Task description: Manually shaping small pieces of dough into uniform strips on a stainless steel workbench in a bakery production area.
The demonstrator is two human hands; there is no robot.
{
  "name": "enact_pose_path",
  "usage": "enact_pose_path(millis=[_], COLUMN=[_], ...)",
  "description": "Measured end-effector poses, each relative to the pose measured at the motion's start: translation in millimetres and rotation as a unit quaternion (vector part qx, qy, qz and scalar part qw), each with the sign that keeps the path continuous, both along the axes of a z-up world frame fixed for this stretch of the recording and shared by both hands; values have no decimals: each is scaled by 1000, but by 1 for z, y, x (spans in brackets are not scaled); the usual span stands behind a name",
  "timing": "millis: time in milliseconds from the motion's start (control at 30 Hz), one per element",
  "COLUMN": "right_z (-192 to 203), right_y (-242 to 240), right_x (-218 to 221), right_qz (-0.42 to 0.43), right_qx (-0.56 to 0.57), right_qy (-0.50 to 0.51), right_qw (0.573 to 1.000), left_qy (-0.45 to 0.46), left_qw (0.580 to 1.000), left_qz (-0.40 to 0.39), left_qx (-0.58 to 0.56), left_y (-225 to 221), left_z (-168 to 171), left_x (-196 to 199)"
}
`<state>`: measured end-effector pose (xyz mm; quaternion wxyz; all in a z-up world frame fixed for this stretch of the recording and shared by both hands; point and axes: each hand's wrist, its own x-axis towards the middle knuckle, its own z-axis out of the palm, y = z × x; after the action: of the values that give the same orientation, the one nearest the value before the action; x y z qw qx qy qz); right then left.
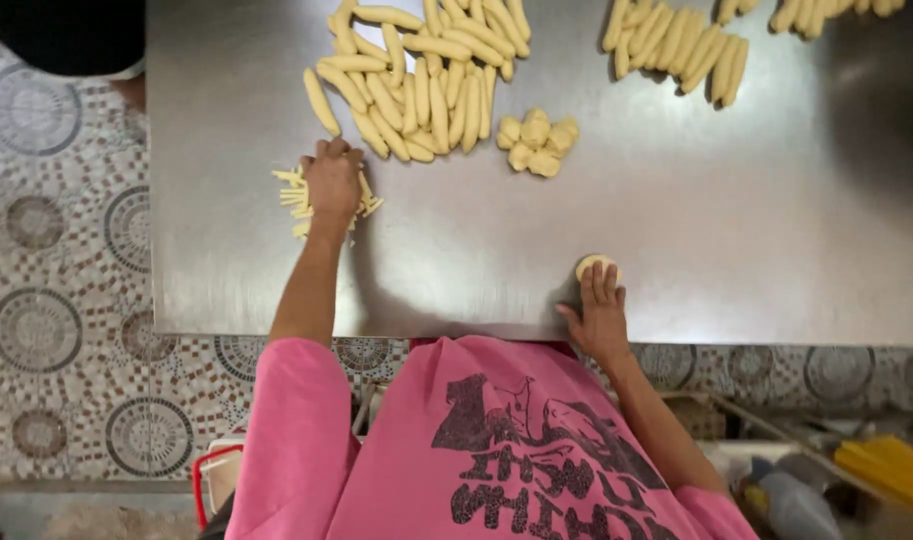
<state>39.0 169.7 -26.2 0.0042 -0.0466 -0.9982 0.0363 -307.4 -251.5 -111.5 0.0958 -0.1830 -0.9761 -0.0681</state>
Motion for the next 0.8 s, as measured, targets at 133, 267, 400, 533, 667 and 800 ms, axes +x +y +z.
enact_pose_path(millis=[133, 267, 400, 533, 667, 800], right_z=[18, -11, -6, -7, -19, -42], right_y=[-7, -16, -4, 60, 136, 155], right_x=[-9, 5, 15, 16, 11, 1], right_qz=[-67, -89, -59, -49, -128, -47], right_qx=[-68, -117, -88, -383, -277, -295], right_qy=[42, -47, -15, 63, 49, 7], right_qw=[995, 988, 994, 920, 951, 954], left_qy=[9, 13, -113, -204, -154, -175], left_qw=[996, 993, 918, 856, 871, 919], left_qz=[-52, -118, -121, -183, -271, -181], left_qx=[-74, 4, 361, 439, 379, 303], left_y=[-18, -4, 102, 267, 363, 370], left_z=[-22, 22, 50, 25, 26, 57], left_x=[-23, -10, 83, 195, 233, 250])
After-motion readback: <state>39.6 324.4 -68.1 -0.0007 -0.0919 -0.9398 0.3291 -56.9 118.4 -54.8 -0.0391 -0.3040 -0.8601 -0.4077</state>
